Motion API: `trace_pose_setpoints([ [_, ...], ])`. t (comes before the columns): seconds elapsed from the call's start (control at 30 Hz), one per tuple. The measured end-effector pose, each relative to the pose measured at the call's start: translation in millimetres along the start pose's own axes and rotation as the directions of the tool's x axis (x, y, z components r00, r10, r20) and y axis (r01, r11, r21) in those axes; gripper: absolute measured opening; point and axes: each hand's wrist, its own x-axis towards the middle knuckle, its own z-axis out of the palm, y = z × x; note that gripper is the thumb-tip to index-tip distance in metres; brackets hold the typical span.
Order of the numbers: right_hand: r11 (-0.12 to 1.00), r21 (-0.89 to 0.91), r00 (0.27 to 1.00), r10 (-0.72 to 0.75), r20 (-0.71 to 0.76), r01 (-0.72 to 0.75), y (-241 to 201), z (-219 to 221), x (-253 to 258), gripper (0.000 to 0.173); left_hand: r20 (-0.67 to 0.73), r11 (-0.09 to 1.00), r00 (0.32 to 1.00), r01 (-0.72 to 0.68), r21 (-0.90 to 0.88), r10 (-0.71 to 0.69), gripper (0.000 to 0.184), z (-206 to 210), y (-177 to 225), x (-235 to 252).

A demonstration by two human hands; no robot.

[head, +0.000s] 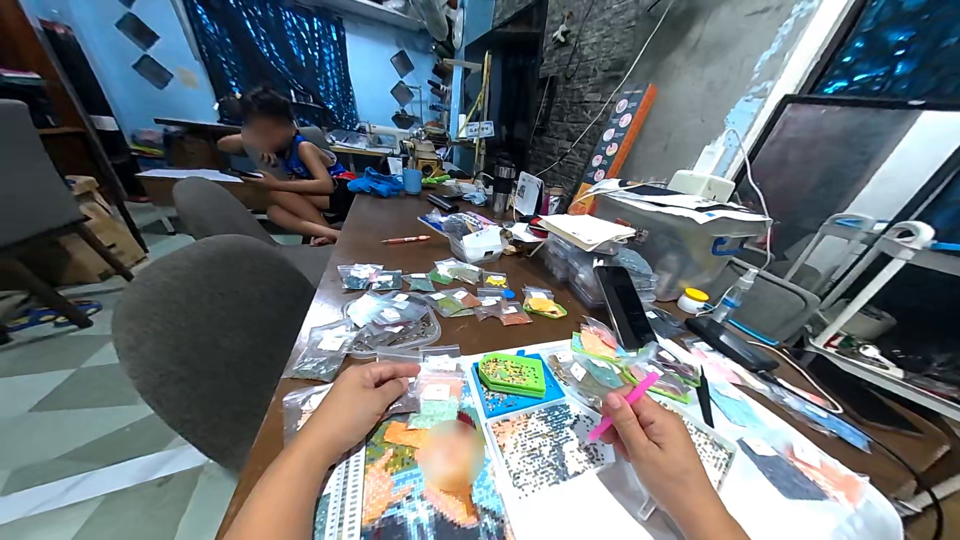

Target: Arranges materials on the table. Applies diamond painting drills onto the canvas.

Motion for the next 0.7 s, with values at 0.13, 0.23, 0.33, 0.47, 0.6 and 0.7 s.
trace_pose_setpoints([
  [0.13, 0.999, 0.032, 0.999, -0.028, -0.024, 0.029, -12, 3, -5, 0.028, 0.021, 1.000, 1.000, 0.010, 0.015, -0.011, 0.020, -1, 1, 1],
  [0.23, 0.994, 0.073, 0.997, -0.081, 0.007, 0.080, -38, 8, -14, 0.029, 0.040, 1.000, 0.999, 0.010, 0.023, -0.011, 0.020, 0, 1, 2],
  [0.33, 0.986, 0.116, 0.983, -0.134, 0.128, 0.119, -70, 19, -27, 0.030, 0.060, 0.998, 0.998, -0.031, 0.061, 0.027, 0.023, -1, 1, 1],
  [0.47, 0.964, 0.200, 0.946, -0.223, 0.235, 0.178, -98, 48, -43, 0.035, 0.081, 0.997, 0.996, -0.043, 0.064, 0.038, 0.025, 0, 4, 0],
  [0.6, 0.952, 0.217, 0.927, -0.270, 0.260, 0.216, -107, 76, -56, 0.037, 0.093, 0.998, 0.995, -0.032, 0.056, 0.027, 0.026, 0, 5, 0],
  [0.7, 0.959, 0.176, 0.927, -0.263, 0.268, 0.222, -108, 84, -60, 0.037, 0.095, 0.998, 0.995, -0.033, 0.046, 0.028, 0.025, 1, 6, 0],
])
